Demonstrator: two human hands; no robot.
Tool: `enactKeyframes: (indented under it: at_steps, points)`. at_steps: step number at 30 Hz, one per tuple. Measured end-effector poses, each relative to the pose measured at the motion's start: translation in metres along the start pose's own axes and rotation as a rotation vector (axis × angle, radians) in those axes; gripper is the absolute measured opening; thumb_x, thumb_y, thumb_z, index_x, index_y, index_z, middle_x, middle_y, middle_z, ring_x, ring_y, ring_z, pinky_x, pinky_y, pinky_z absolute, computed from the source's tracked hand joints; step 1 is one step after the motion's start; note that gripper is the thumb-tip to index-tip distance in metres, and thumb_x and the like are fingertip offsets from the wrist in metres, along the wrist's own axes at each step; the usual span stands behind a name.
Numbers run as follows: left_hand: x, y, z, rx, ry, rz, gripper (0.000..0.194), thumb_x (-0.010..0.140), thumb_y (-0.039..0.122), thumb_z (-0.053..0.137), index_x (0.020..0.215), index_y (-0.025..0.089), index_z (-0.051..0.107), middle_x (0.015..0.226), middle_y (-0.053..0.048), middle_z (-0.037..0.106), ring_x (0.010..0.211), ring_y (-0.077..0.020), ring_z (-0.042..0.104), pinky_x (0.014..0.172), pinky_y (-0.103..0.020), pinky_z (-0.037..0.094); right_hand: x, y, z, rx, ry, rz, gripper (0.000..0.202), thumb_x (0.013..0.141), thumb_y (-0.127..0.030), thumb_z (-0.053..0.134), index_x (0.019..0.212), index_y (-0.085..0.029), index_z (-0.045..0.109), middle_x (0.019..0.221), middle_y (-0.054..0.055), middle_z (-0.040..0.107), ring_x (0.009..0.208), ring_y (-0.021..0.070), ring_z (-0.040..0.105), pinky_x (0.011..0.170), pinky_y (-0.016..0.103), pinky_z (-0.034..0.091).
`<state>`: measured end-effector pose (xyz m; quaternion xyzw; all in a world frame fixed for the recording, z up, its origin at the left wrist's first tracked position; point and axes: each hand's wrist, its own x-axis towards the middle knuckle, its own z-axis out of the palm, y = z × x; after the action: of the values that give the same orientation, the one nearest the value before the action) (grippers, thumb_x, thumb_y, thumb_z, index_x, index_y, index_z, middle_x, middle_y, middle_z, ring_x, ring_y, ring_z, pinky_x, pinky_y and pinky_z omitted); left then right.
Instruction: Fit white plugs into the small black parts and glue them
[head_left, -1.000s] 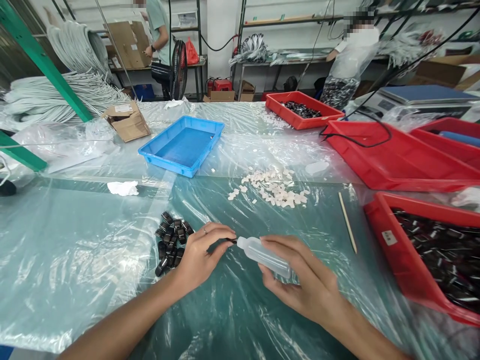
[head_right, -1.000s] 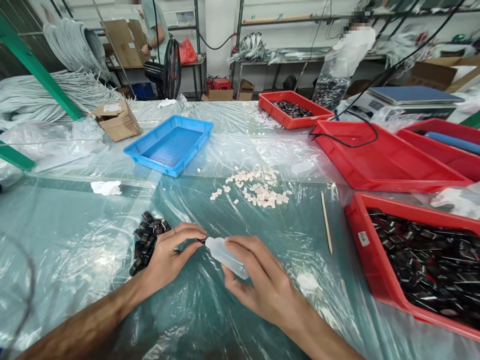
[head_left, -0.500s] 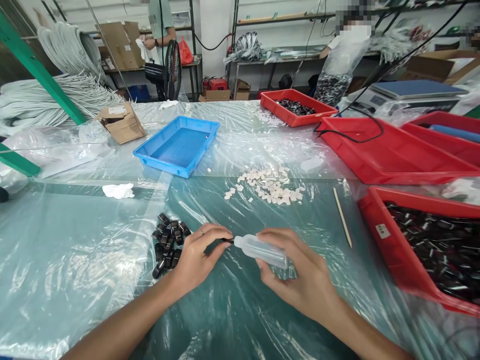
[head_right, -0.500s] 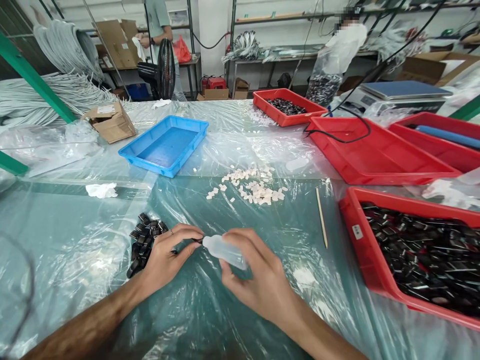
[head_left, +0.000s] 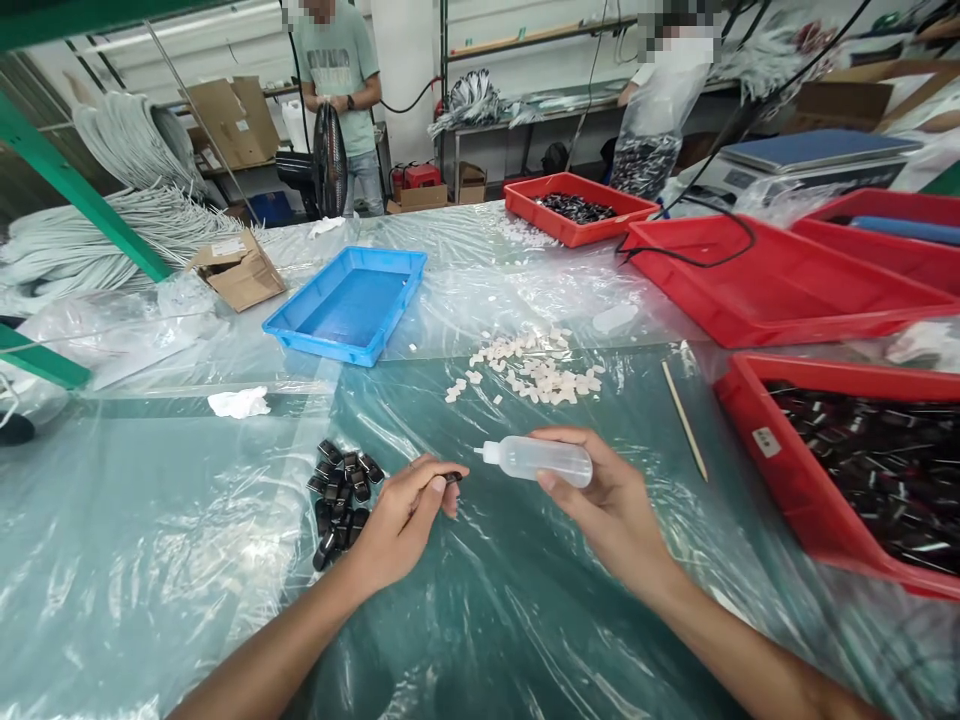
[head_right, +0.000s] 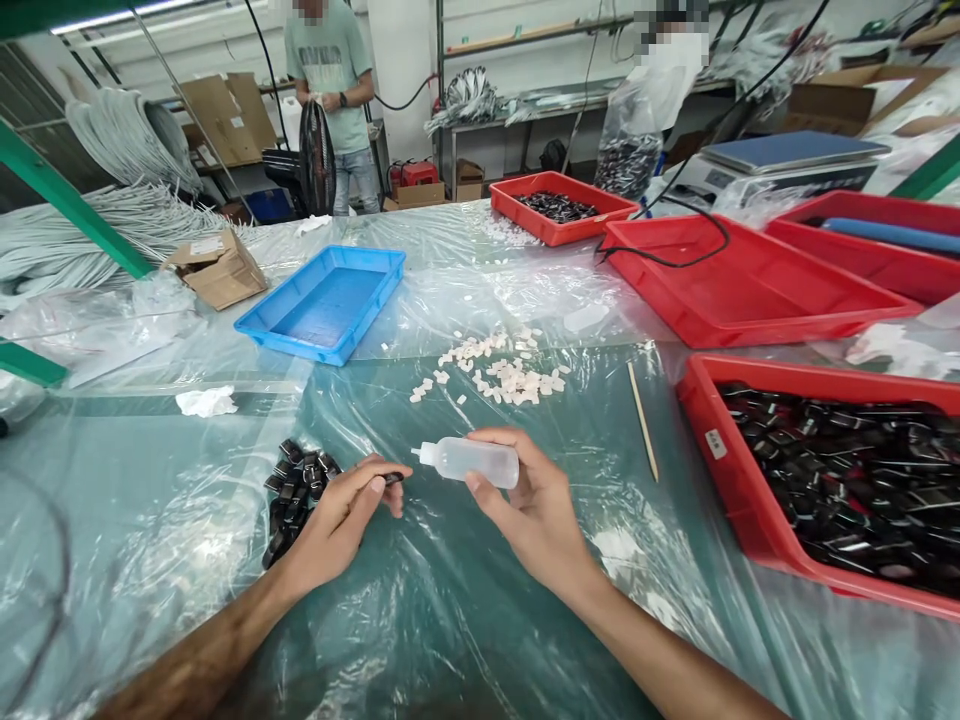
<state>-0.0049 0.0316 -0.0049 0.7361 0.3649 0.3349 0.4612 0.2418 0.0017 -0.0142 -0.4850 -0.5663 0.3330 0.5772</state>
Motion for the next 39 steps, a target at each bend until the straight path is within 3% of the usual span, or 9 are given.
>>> enactKeyframes:
  at_steps: [3, 7, 12, 16, 20, 23, 29, 35, 39]
  points:
    - [0.002, -0.001, 0.000, -0.055, 0.070, -0.084, 0.022, 0.105, 0.038, 0.064, 0.117, 0.025, 0.076, 0.110, -0.009, 0.074, 0.105, -0.0248, 0.073, 0.092, -0.039, 0.060, -0.001, 0.001, 0.001, -0.039, -0.019, -0.057, 0.018, 0.097, -0.037, 0.071, 0.115, -0.036, 0.070, 0.104, 0.005, 0.077, 0.085, 0.0211, 0.075, 0.065, 0.030, 0.066]
    - [0.002, -0.003, -0.002, -0.017, 0.199, -0.097, 0.009, 0.096, 0.028, 0.074, 0.103, 0.023, 0.076, 0.105, -0.006, 0.079, 0.103, -0.0239, 0.076, 0.095, -0.038, 0.060, -0.005, -0.002, 0.003, -0.117, -0.098, -0.139, 0.023, 0.101, -0.031, 0.061, 0.122, -0.040, 0.065, 0.112, 0.009, 0.074, 0.098, 0.0249, 0.076, 0.074, 0.036, 0.069]
    - [0.002, 0.002, -0.001, 0.060, 0.202, 0.047, 0.004, 0.098, 0.022, 0.073, 0.101, 0.024, 0.073, 0.102, -0.004, 0.080, 0.097, -0.0207, 0.077, 0.088, -0.033, 0.060, -0.009, -0.011, 0.007, -0.210, -0.146, -0.228, 0.032, 0.097, -0.023, 0.060, 0.125, -0.039, 0.060, 0.110, 0.009, 0.073, 0.095, 0.0263, 0.077, 0.067, 0.035, 0.069]
    - [0.001, 0.003, 0.000, 0.155, 0.198, 0.168, 0.011, 0.098, 0.017, 0.073, 0.104, 0.025, 0.071, 0.102, -0.003, 0.080, 0.094, -0.0195, 0.077, 0.086, -0.032, 0.060, -0.012, -0.019, 0.007, -0.285, -0.166, -0.318, 0.045, 0.093, -0.018, 0.064, 0.132, -0.042, 0.059, 0.113, 0.009, 0.073, 0.096, 0.0288, 0.077, 0.066, 0.040, 0.069]
    - [-0.001, 0.002, 0.000, 0.238, 0.199, 0.252, 0.016, 0.098, 0.012, 0.071, 0.107, 0.025, 0.069, 0.101, -0.004, 0.079, 0.094, -0.0204, 0.076, 0.085, -0.034, 0.059, -0.015, -0.026, 0.006, -0.407, -0.173, -0.517, 0.068, 0.090, -0.014, 0.067, 0.149, -0.045, 0.053, 0.112, 0.010, 0.074, 0.093, 0.0300, 0.078, 0.068, 0.042, 0.070]
    - [-0.001, 0.001, 0.001, 0.257, 0.190, 0.298, 0.019, 0.098, 0.008, 0.069, 0.107, 0.025, 0.067, 0.101, -0.004, 0.078, 0.095, -0.0195, 0.074, 0.085, -0.033, 0.058, -0.017, -0.027, 0.006, -0.513, -0.183, -0.662, 0.077, 0.089, -0.009, 0.067, 0.157, -0.037, 0.047, 0.105, 0.012, 0.075, 0.087, 0.0287, 0.077, 0.065, 0.041, 0.068]
    - [0.002, -0.001, 0.002, 0.300, 0.169, 0.373, 0.017, 0.101, 0.008, 0.067, 0.107, 0.024, 0.064, 0.102, -0.006, 0.076, 0.095, -0.0192, 0.073, 0.084, -0.032, 0.058, -0.020, -0.027, 0.004, -0.518, -0.221, -0.660, 0.050, 0.091, -0.006, 0.067, 0.138, -0.022, 0.059, 0.109, 0.017, 0.072, 0.094, 0.0262, 0.075, 0.072, 0.037, 0.066]
    - [0.001, -0.004, 0.002, 0.318, 0.151, 0.428, 0.018, 0.100, 0.006, 0.066, 0.108, 0.022, 0.063, 0.102, -0.006, 0.075, 0.097, -0.0191, 0.072, 0.086, -0.032, 0.057, -0.013, -0.029, 0.001, -0.426, -0.236, -0.524, 0.035, 0.094, -0.010, 0.064, 0.127, -0.021, 0.062, 0.112, 0.013, 0.071, 0.100, 0.0210, 0.074, 0.076, 0.028, 0.064]
    - [0.001, -0.002, 0.002, 0.334, 0.148, 0.405, 0.018, 0.100, 0.006, 0.067, 0.108, 0.021, 0.063, 0.102, -0.006, 0.074, 0.097, -0.0185, 0.071, 0.085, -0.031, 0.057, -0.014, -0.027, 0.000, -0.475, -0.240, -0.571, 0.036, 0.094, -0.010, 0.065, 0.128, -0.020, 0.062, 0.112, 0.015, 0.071, 0.100, 0.0224, 0.074, 0.076, 0.031, 0.065]
